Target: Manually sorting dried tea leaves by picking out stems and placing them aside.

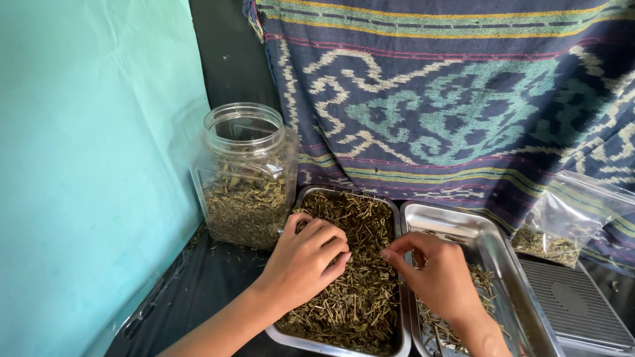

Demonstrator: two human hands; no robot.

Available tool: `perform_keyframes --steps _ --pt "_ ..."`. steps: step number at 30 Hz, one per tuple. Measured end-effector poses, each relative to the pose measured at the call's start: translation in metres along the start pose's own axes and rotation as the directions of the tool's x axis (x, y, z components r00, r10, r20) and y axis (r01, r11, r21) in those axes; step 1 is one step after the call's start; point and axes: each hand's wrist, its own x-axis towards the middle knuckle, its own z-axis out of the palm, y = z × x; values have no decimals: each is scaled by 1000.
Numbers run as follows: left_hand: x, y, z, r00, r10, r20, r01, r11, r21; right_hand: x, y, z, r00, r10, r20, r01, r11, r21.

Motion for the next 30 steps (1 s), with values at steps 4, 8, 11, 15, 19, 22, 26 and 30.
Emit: perform_keyframes --steps 4,8,11,15,19,22,26,30 --pt "-1 0 1 1000 10 -4 -10 1000 -2 4 16 4 988 -151 -38 150 988 -33" --pt "-1 0 1 1000 3 9 -4 1000 9 4 17 7 970 -234 72 240 966 -96" --pt "-1 0 3 1000 -2 8 2 1000 12 4 20 12 974 -197 114 213 966 -150" --pt "-2 0 3 1000 2 2 -2 1000 15 4 22 14 975 -184 122 203 965 -165" --pt "-1 0 2 1000 1 5 -1 1000 -2 3 17 10 980 -176 93 189 968 -167" --pt "-2 0 3 1000 -7 27 8 1000 -22 3 16 13 976 -201 80 210 968 -139" --pt "-3 -1 5 998 -22 63 24 999 -43 3 13 11 975 -170 146 195 964 -179" --pt "-3 -2 5 998 -24 53 26 999 -33 3 14 7 985 -124 117 144 973 -181"
